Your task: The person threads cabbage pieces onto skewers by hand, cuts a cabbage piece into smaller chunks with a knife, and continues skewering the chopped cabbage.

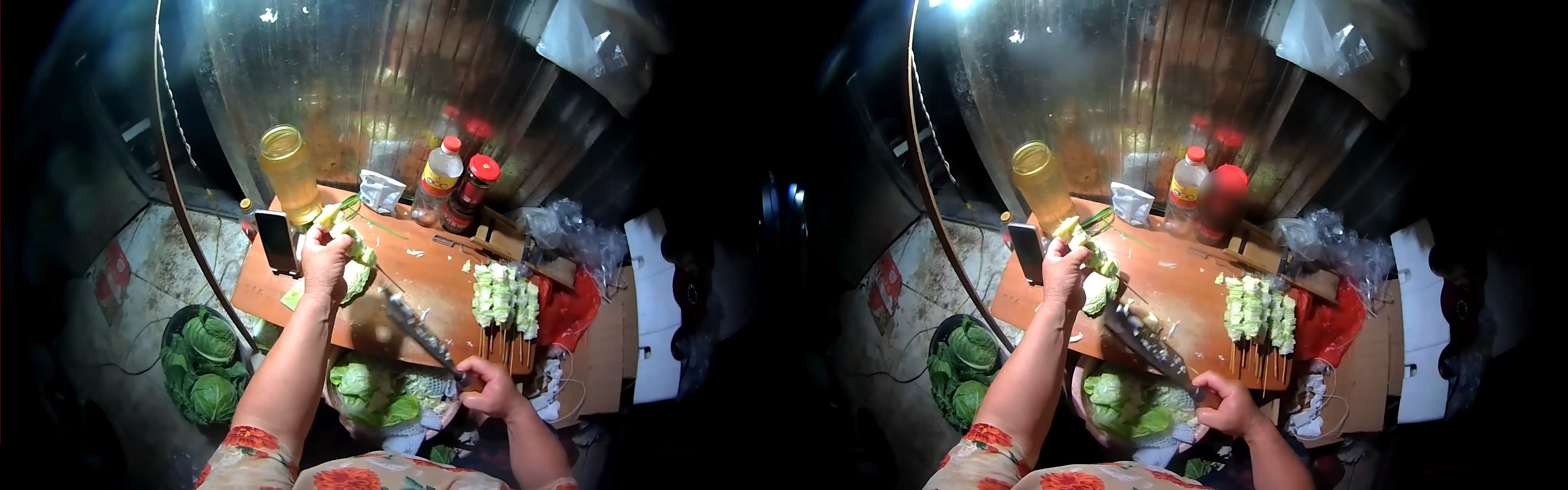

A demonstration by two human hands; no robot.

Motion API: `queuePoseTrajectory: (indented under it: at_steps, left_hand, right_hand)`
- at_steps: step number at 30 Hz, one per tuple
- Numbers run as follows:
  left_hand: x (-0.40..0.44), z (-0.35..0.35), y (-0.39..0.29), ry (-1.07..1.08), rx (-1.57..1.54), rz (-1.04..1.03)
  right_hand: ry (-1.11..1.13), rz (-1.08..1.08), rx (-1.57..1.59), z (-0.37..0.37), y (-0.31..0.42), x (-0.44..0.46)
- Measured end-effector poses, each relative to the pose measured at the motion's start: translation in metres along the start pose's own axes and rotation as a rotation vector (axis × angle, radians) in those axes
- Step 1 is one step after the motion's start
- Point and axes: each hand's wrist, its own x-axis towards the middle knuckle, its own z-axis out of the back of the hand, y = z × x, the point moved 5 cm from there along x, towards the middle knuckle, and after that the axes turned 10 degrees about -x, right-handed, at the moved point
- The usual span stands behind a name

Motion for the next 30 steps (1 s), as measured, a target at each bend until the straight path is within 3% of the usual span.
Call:
queuePoseTrajectory:
  at_steps: [4,7,8,10,15,23,30]
  left_hand:
    - [-0.031,-0.029,0.031,0.256,0.151,0.271]
    - [-0.065,-0.043,0.056,0.305,0.138,0.284]
    - [-0.064,-0.034,0.082,0.371,0.178,0.39]
    - [-0.083,-0.044,0.088,0.353,0.133,0.325]
    - [-0.098,-0.044,0.095,0.293,0.134,0.408]
    - [-0.101,-0.05,0.099,0.407,0.169,0.336]
    - [-0.105,-0.039,0.106,0.383,0.184,0.362]
  right_hand:
    - [-0.3,0.366,-0.107,0.011,0.042,0.01]
    - [-0.47,0.371,-0.342,0.013,0.055,0.023]
    - [-0.553,0.382,-0.421,0.011,0.065,0.025]
    - [-0.647,0.397,-0.499,0.008,0.067,0.031]
    - [-0.693,0.368,-0.57,0.005,0.042,0.035]
    - [-0.699,0.366,-0.591,0.01,0.045,0.039]
    - [-0.703,0.341,-0.614,0.009,0.044,0.032]
